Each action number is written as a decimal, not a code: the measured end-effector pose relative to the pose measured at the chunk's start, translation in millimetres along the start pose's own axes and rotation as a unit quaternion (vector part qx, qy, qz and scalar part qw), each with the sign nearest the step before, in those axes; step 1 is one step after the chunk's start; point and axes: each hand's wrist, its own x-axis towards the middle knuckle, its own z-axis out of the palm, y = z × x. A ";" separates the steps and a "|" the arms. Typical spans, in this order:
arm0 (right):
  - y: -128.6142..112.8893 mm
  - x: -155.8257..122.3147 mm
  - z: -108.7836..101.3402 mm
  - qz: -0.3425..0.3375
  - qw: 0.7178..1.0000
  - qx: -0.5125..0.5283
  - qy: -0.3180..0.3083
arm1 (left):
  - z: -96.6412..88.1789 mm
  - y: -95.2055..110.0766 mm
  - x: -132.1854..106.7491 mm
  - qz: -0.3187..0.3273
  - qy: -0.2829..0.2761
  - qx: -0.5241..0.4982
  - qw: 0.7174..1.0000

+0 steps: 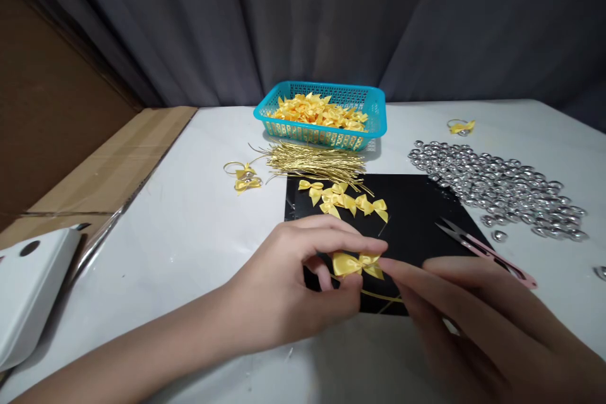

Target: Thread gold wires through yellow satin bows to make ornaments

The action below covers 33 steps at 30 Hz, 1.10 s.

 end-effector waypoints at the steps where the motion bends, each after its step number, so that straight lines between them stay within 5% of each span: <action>1: 1.3 -0.1 0.7 -0.008 1.000 0.003 0.006 | 0.1 -0.1 0.0 0.000 0.000 0.002 1.000; 33: -4.3 0.2 -4.0 0.002 1.000 0.001 -0.013 | 1.3 -0.7 0.7 0.026 0.006 0.042 0.999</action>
